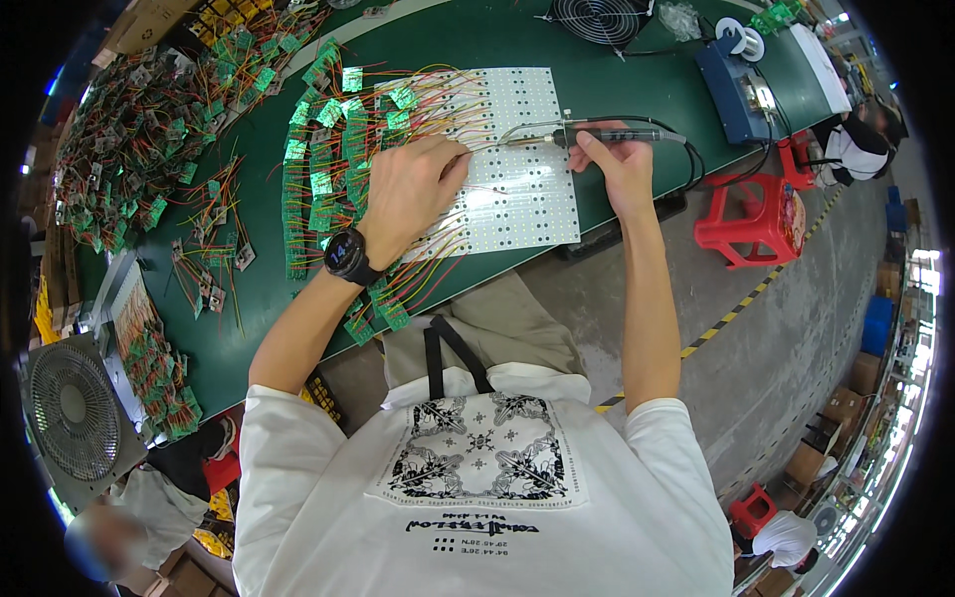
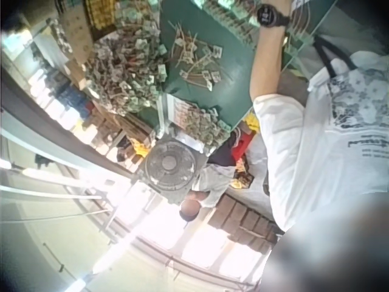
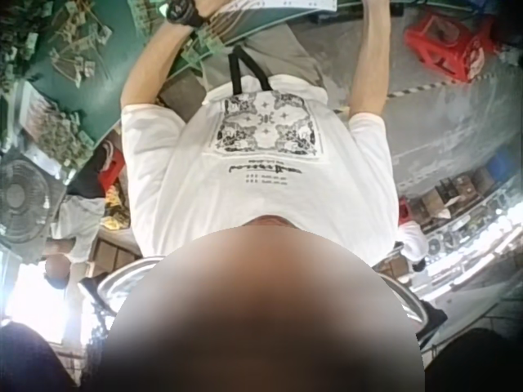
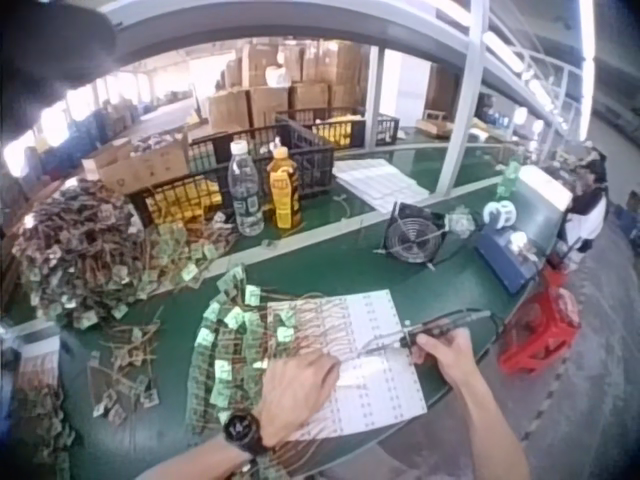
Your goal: The person solders wires onto an LED array panel using a soldering iron and solder wire.
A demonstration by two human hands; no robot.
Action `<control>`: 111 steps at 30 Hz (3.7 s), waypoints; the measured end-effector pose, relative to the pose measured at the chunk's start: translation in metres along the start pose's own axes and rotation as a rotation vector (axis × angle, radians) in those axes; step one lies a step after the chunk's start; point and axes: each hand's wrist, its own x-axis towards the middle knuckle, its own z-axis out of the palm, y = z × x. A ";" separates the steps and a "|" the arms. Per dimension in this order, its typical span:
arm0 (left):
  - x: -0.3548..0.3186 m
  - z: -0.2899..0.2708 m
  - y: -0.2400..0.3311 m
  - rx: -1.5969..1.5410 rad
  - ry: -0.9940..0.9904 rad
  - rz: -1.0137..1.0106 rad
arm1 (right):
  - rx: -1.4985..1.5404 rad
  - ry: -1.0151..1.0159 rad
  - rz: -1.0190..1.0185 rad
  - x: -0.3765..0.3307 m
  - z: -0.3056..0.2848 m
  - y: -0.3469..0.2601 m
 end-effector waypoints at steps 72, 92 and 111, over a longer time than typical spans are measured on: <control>0.002 0.000 -0.003 -0.013 -0.084 0.071 | -0.005 -0.010 0.042 -0.003 -0.003 -0.002; 0.001 -0.001 -0.003 -0.006 -0.091 0.050 | 0.005 -0.039 0.011 -0.003 -0.003 0.000; 0.000 0.001 -0.005 0.018 -0.087 0.059 | -0.055 -0.026 0.003 -0.004 0.000 -0.002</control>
